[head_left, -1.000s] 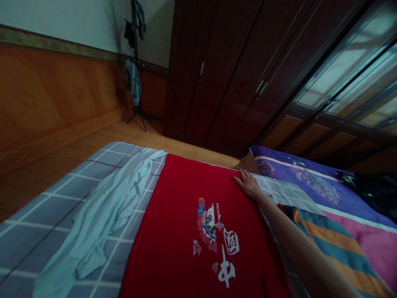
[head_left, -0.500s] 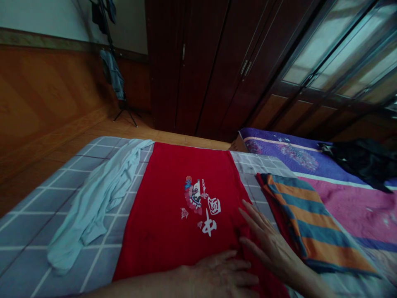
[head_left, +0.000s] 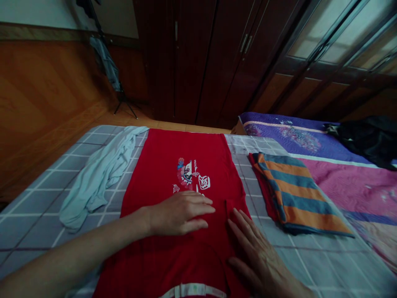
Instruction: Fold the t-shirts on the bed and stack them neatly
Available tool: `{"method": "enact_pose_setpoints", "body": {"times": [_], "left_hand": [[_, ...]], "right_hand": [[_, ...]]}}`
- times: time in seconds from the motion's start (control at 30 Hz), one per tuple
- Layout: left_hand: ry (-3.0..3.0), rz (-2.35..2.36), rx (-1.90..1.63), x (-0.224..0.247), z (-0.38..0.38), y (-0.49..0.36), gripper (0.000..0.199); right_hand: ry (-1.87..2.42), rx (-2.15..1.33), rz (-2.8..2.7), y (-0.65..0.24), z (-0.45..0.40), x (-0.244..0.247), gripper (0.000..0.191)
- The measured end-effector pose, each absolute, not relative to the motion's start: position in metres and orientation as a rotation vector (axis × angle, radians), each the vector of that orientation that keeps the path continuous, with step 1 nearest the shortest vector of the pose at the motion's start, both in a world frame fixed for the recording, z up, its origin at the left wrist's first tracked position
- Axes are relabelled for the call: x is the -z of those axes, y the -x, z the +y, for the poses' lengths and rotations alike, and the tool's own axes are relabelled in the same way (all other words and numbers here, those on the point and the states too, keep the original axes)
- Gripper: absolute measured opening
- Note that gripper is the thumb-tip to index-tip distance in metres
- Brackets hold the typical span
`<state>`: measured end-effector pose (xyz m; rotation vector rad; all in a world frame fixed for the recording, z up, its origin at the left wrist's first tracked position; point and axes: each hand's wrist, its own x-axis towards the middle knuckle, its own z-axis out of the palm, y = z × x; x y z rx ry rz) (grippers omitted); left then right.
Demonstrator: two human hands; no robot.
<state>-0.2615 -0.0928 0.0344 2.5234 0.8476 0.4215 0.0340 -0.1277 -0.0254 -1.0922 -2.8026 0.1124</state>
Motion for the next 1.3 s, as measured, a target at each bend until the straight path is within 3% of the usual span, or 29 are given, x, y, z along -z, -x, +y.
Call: {"method": "enact_pose_setpoints", "body": {"times": [0.17, 0.3, 0.63, 0.73, 0.9, 1.0, 1.17, 1.3], "left_hand": [[-2.628, 1.13, -0.183, -0.032, -0.116, 0.333, 0.033], [-2.585, 1.252, -0.014, -0.025, -0.16, 0.37, 0.044], [-2.446, 1.376, 0.025, -0.01, -0.249, 0.368, 0.073], [-2.482, 1.397, 0.056, -0.007, -0.255, 0.364, 0.074], [-2.569, 1.406, 0.038, 0.002, -0.263, 0.363, 0.078], [-2.588, 1.397, 0.042, 0.008, -0.268, 0.366, 0.084], [-2.65, 1.409, -0.08, 0.012, -0.263, 0.364, 0.069], [-2.609, 1.394, -0.243, 0.012, -0.255, 0.367, 0.055]], "right_hand": [[0.907, -0.173, -2.92, -0.048, -0.151, 0.007, 0.076], [0.791, -0.152, -2.938, -0.059, -0.155, 0.005, 0.076], [0.627, 0.066, -2.935, -0.064, -0.145, 0.021, 0.072], [0.582, 0.103, -2.861, -0.062, -0.14, 0.028, 0.064], [0.676, 0.06, -2.769, -0.057, -0.128, 0.035, 0.036], [0.725, 0.057, -2.845, -0.055, -0.13, 0.033, 0.041], [0.649, 0.16, -2.894, -0.057, -0.137, 0.035, 0.059], [0.602, 0.165, -2.815, -0.057, -0.132, 0.036, 0.053]]}}
